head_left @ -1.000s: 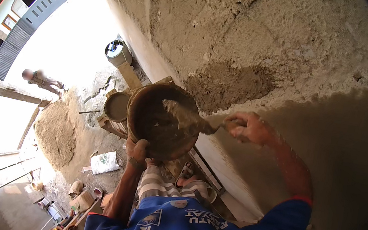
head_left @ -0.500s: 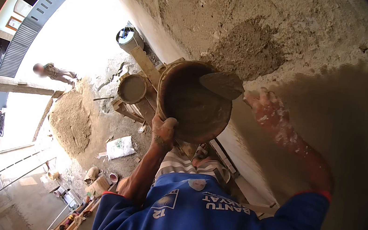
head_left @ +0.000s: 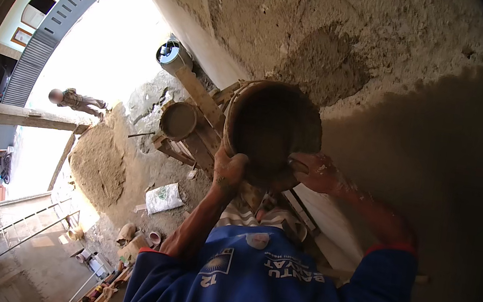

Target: The person applies mortar to a wall using a trowel, scooping the mortar from a bucket and smoothing it over the surface while standing on a wooden scaffold.

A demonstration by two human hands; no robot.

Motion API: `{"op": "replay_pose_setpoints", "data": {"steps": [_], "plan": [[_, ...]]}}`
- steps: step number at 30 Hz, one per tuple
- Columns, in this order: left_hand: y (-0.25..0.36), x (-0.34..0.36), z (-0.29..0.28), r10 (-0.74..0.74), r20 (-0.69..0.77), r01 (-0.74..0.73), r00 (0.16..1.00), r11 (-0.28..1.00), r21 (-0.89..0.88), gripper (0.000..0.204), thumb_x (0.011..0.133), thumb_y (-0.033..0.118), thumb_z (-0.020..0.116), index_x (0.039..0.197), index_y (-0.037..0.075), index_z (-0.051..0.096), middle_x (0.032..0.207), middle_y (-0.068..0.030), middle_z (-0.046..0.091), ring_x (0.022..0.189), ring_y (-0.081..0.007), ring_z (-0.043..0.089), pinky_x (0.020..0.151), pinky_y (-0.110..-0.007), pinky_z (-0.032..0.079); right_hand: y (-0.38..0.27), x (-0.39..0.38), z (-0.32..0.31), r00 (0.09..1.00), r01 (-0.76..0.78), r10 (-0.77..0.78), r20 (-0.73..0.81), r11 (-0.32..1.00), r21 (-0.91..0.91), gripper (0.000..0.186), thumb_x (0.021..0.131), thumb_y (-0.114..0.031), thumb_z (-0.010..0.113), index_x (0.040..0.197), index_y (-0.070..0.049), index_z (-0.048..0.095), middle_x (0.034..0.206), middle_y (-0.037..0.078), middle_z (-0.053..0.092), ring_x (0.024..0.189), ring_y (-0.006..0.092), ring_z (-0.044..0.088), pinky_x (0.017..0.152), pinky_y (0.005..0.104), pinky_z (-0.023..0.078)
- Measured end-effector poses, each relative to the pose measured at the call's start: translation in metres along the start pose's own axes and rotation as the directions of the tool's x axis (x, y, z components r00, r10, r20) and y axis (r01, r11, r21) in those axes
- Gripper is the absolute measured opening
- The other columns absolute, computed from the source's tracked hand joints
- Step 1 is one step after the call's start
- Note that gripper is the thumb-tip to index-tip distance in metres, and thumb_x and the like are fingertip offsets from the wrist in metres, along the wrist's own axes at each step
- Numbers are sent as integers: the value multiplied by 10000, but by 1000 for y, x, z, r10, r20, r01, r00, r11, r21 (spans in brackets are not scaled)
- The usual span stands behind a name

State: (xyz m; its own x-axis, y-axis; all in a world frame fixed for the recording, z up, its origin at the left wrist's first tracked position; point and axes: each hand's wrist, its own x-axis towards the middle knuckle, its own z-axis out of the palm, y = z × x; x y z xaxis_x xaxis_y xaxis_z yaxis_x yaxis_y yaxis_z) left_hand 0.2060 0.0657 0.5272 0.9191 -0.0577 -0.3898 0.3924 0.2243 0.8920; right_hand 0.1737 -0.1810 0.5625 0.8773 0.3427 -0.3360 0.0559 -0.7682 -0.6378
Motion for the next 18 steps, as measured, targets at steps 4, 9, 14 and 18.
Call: {"op": "replay_pose_setpoints", "data": {"steps": [4, 9, 14, 18], "plan": [[19, -4, -5, -45, 66, 47, 997, 999, -23, 439, 704, 25, 546, 1137, -42, 568, 968, -115, 652, 823, -213, 644, 718, -320, 543, -29, -14, -36, 995, -73, 75, -67, 997, 32, 384, 828, -175, 658, 1186, -45, 609, 1185, 193, 631, 1062, 366, 619, 935, 424, 494], [22, -5, -17, -105, -81, 102, 991, 994, -45, 359, 703, 36, 562, 1057, -21, 570, 915, -103, 646, 771, -215, 639, 690, -333, 541, -72, -27, -91, 983, 37, -39, -177, 999, -12, 402, 760, -124, 730, 1130, -47, 595, 982, 156, 662, 969, 326, 646, 838, 419, 505], [33, -9, -23, -58, -92, 57, 994, 998, -9, 288, 694, 46, 573, 979, 3, 574, 856, -98, 648, 749, -218, 646, 678, -322, 541, -87, -49, -145, 1000, -24, 25, -4, 997, 72, 432, 752, -113, 752, 1150, -45, 597, 1040, 128, 654, 976, 281, 636, 852, 396, 485], [23, -8, -12, 25, -123, -34, 992, 997, -75, 380, 695, 20, 555, 1072, -3, 590, 903, -78, 649, 756, -201, 643, 682, -326, 546, -37, -44, -164, 889, -455, 441, 124, 817, 354, 442, 805, -122, 710, 1220, -25, 592, 1077, 134, 660, 942, 223, 635, 816, 355, 492]]}}
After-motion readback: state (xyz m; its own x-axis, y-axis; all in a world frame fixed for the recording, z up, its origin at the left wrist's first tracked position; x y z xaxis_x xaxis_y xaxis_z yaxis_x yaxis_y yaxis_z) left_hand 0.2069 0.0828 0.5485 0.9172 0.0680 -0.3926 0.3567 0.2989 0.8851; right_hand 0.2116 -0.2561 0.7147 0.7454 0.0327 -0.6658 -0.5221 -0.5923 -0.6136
